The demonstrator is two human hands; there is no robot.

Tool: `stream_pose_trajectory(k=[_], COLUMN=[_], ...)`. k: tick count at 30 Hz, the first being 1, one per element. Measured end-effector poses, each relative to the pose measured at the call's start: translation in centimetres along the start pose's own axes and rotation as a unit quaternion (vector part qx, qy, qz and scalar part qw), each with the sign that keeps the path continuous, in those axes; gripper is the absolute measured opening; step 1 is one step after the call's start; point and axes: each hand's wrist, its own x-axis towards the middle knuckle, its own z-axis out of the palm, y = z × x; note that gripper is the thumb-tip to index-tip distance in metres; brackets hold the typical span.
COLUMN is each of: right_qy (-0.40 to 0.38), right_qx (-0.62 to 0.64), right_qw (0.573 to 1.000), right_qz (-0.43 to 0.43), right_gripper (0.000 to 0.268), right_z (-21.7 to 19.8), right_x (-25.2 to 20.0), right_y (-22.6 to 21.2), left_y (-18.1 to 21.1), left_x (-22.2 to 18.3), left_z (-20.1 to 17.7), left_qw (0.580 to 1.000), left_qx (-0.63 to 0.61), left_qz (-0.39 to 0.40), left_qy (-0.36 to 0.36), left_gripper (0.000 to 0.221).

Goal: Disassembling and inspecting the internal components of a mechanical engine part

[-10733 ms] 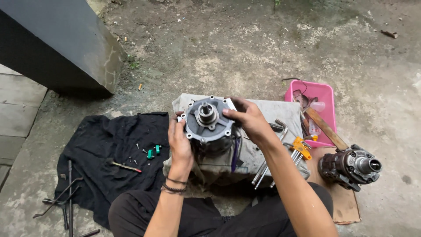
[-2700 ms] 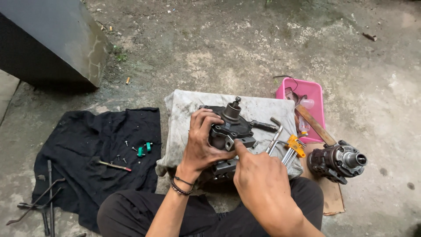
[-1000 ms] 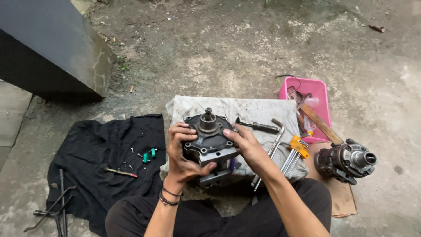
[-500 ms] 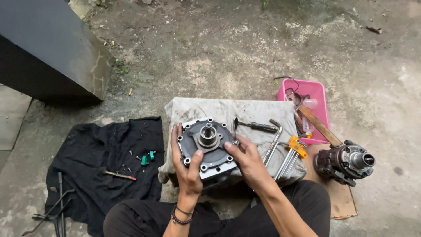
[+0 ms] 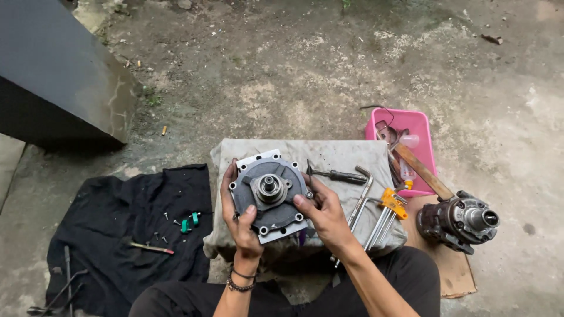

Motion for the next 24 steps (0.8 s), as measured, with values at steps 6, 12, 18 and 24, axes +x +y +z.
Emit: stream_pose_trajectory(k=[6, 12, 18, 24], right_qy=[0.027, 0.116, 0.059, -0.034], right_qx=[-0.062, -0.276, -0.386, -0.346], right_qw=[0.997, 0.95, 0.902, 0.9], right_qz=[0.028, -0.09, -0.184, -0.264], right_gripper=[0.065, 0.025, 0.007, 0.019], right_z=[-3.1, -3.0, -2.3, -4.9], right_x=[-1.1, -3.0, -3.0, -1.9], right_y=[1.5, -1.4, -4.5, -5.4], left_y=[0.9, 0.3, 1.3, 1.2], left_x=[-0.1, -0.4, -0.4, -0.4], left_z=[0.6, 0.6, 0.6, 0.6], left_qw=[0.998, 0.995, 0.993, 0.993], left_qx=[0.028, 0.077, 0.088, 0.083], left_qz=[-0.005, 0.032, 0.043, 0.04], left_qy=[-0.05, -0.061, -0.066, -0.074], left_gripper=[0.089, 0.087, 0.082, 0.078])
